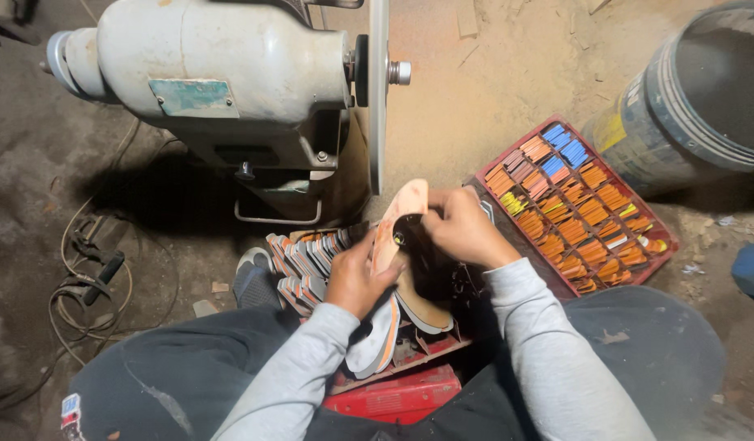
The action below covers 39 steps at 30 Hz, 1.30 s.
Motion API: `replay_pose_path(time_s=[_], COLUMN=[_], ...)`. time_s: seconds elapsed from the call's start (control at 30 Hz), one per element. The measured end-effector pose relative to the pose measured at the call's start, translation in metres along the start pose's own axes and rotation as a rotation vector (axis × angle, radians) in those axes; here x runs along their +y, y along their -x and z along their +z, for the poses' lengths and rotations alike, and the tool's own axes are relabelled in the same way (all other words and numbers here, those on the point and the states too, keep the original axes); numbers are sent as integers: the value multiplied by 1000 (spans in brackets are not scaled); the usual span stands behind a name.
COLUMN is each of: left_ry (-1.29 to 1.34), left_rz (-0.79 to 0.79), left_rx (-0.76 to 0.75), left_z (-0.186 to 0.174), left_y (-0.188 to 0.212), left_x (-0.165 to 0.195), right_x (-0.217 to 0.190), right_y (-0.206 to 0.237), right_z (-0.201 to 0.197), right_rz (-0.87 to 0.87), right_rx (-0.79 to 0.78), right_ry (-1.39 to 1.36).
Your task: The person repeatedly grinds the edges of shoe sole inserts against a bench grinder wheel, handling them one at a time and placing them into a red tray. The person also briefly organizes a stack of inserts in the tray.
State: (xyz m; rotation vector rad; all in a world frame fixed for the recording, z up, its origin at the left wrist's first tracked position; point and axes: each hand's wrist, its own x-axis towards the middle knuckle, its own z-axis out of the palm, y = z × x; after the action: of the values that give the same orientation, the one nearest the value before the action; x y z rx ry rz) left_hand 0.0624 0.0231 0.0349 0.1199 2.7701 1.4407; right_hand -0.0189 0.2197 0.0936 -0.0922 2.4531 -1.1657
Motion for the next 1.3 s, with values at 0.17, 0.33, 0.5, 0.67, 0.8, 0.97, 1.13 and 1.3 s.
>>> replay_pose_path(time_s=[0.17,0.33,0.5,0.67,0.8,0.97,1.13,1.3], left_ry=[658,840,343,-208,-239,-270,-328,-122], left_rz=[-266,-332,25,102,215,306,121,64], left_rx=[-179,-216,-92,-85,-109,-59,68,172], left_z=[-13,-23,-22,-40,-41,-32,-23,-9], left_y=[-35,-50,-17,3,3,6,2,-4], left_x=[13,11,-3,-17,-9,9,11,6], right_x=[-21,-22,5,13,0,0,15,28], right_y=[-6,-20,-20,3,10,19,12,2], right_z=[10,24,-12,-25,-25,-23,-20,4], right_rz=[-514,-552,-109,13,-54,-177,-117,-109], right_rx=[283,364,-242,-496,-311,-404,-164,140], right_ry=[-112,-93,-268,-553,-480,-66,-116,-2])
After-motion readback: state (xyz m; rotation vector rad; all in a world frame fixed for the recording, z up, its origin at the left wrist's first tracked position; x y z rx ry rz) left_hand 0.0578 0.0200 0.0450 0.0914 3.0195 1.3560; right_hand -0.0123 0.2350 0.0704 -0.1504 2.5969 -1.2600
